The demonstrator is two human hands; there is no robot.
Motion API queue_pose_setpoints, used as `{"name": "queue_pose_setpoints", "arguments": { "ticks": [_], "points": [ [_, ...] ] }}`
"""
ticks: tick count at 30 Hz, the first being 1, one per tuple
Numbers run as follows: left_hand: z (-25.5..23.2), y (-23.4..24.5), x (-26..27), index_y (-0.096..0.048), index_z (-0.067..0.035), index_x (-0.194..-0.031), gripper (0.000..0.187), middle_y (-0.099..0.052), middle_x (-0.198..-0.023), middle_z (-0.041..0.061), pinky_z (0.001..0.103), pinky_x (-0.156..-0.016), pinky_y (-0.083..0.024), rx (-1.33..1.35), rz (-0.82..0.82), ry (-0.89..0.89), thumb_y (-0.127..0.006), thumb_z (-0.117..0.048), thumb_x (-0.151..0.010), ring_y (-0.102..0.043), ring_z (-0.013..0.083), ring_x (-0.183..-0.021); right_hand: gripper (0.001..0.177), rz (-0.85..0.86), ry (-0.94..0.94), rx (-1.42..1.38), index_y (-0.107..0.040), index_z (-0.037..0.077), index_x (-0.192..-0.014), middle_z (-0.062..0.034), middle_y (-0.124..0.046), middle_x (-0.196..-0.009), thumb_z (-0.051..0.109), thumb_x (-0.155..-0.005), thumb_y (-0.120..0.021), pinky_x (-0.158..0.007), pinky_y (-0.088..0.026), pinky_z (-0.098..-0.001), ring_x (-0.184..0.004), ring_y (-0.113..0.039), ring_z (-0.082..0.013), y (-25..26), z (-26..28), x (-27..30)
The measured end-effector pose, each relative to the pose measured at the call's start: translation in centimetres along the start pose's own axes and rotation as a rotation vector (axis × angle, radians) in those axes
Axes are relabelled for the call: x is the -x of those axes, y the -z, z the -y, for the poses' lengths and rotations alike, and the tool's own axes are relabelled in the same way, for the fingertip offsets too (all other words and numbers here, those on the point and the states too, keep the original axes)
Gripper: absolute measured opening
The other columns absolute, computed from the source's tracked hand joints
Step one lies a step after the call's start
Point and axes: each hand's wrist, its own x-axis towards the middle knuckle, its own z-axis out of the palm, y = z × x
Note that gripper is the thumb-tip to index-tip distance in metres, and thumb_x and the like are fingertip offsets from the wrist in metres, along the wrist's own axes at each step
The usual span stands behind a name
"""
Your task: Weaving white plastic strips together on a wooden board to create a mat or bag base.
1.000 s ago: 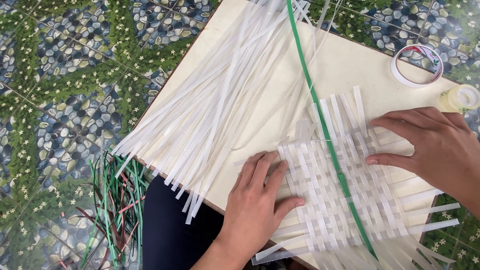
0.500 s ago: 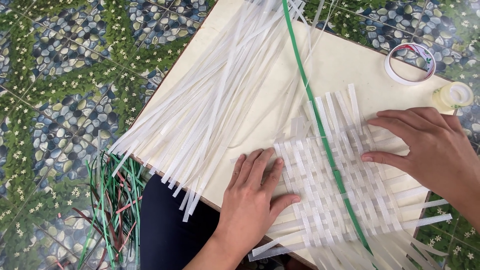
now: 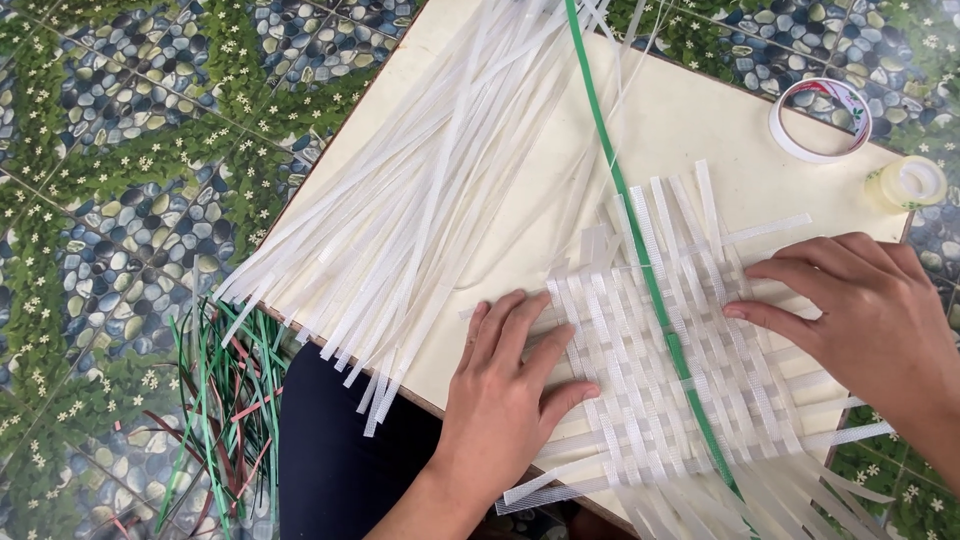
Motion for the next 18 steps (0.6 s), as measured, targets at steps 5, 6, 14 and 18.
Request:
{"name": "queue_pose_setpoints", "arguments": {
  "ticks": [5, 6, 14, 18],
  "points": [
    [0.1, -0.1, 0.0, -0.066, -0.005, -0.106, 0.042, -0.053, -0.127, 0.015, 0.059, -0.105, -0.042, -0.025, -0.003, 0.007, -0.075, -0.038, -0.082, -0.048, 0.033, -0.125, 0.039, 0.043, -0.02, -0.033, -0.073, 0.03, -0.099, 0.011, -0.068, -0.101, 0.062, -0.078, -0.064, -0.09, -0.052, -0.0334, -0.097, -0.068, -0.0136, 0.3, 0.2, -0.3],
    [0.1, -0.1, 0.0, -0.066, -0.005, -0.106, 0.042, -0.053, -0.127, 0.015, 0.059, -0.105, -0.042, -0.025, -0.004, 0.006, -0.075, -0.038, -0.082, -0.048, 0.033, -0.125, 0.039, 0.042, -0.02, -0.033, -0.073, 0.03, -0.099, 0.011, -0.068, -0.101, 0.062, -0.078, -0.064, -0.09, -0.052, -0.0334, -0.097, -0.068, -0.0136, 0.3, 0.1, -0.3],
    [0.1, -0.1, -0.4, -0.071, -0.006, -0.101, 0.041, -0.052, -0.125, 0.013, 0.052, -0.105, -0.042, 0.016, 0.044, 0.072, -0.078, -0.038, -0.076, -0.044, 0.0325, -0.123, 0.035, 0.242, -0.076, -0.113, -0.068, 0.03, -0.096, 0.0116, -0.065, -0.101, 0.06, -0.08, -0.06, -0.091, -0.051, -0.0395, -0.095, -0.066, -0.0151, 0.5, 0.0, -1.1],
    [-0.1, 0.0, -1.1, -0.07, -0.01, -0.102, 0.044, -0.049, -0.124, 0.012, 0.048, -0.099, -0.039, -0.014, 0.166, 0.151, -0.08, -0.042, -0.073, -0.044, 0.0325, -0.115, 0.034, 0.396, -0.115, -0.11, -0.065, 0.034, -0.096, 0.0134, -0.062, -0.101, 0.062, -0.079, -0.058, -0.093, -0.05, -0.0423, -0.103, -0.064, -0.0159, 0.8, -0.2, -2.0]
  ]
}}
